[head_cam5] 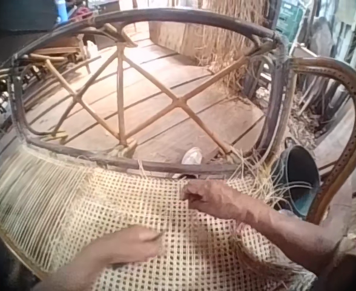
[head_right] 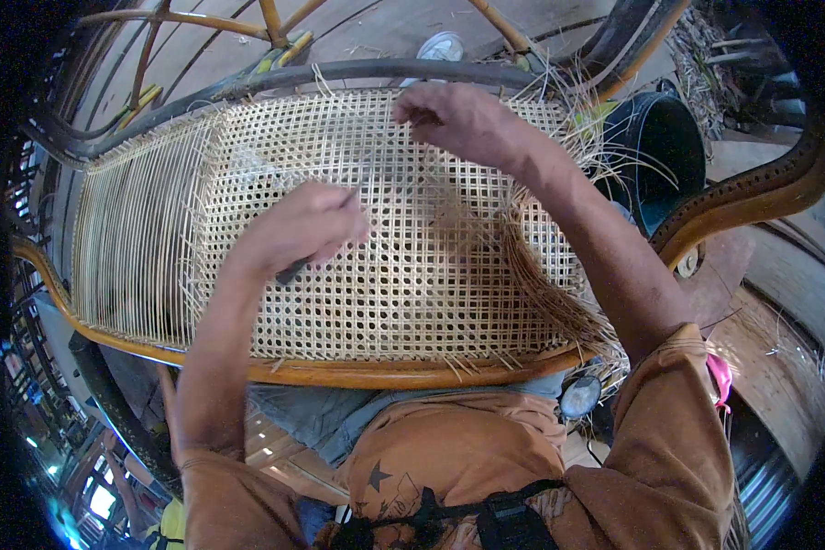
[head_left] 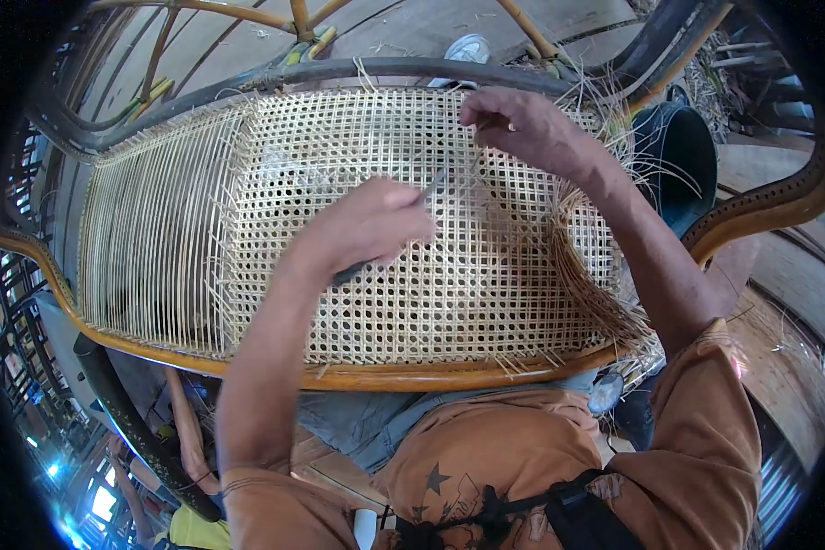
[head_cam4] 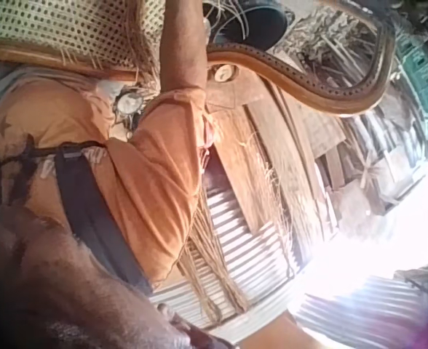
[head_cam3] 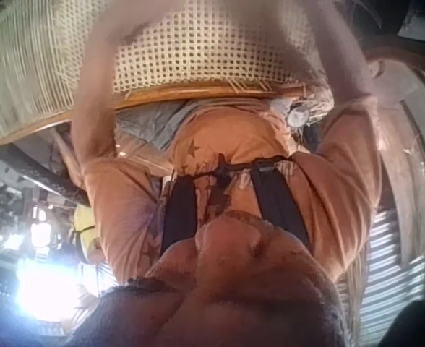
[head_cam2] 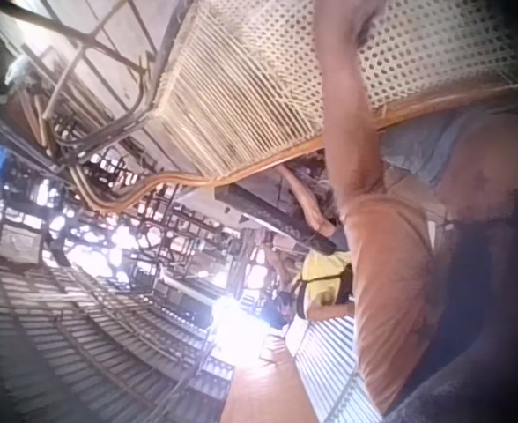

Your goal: Weaving and repairing the rattan seat of a chair.

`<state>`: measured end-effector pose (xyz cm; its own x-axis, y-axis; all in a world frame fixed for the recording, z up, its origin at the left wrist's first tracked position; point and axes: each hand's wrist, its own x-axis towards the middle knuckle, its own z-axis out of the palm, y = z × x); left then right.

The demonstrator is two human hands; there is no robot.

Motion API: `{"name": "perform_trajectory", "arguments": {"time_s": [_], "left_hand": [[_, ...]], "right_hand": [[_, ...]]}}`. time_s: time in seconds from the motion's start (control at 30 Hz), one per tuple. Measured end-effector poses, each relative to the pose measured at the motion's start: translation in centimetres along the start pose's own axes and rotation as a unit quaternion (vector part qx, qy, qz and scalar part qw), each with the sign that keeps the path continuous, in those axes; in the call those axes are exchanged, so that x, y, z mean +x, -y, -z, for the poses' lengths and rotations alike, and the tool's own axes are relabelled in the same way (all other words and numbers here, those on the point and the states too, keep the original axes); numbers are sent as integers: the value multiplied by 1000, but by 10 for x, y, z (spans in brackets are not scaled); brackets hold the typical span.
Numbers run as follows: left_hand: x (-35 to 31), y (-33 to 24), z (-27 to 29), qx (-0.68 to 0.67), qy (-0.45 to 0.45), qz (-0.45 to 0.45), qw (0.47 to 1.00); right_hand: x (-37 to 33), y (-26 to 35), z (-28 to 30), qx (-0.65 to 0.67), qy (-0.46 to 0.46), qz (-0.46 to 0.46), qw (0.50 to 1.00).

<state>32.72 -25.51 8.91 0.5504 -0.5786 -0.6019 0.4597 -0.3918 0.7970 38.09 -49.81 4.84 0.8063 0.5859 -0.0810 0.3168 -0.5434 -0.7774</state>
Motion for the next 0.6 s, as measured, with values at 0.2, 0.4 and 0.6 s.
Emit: {"name": "perform_trajectory", "arguments": {"time_s": [0.2,0.4,0.6], "left_hand": [[-97,51,37,-40,-10,134,990],[-148,54,34,-137,-43,126,982],[-196,55,26,-57,-48,129,989]], "right_hand": [[-1,-21,-24,-150,85,-10,985],[-1,-29,-24,-131,119,39,983],[9,-32,-21,-82,168,38,982]]}}
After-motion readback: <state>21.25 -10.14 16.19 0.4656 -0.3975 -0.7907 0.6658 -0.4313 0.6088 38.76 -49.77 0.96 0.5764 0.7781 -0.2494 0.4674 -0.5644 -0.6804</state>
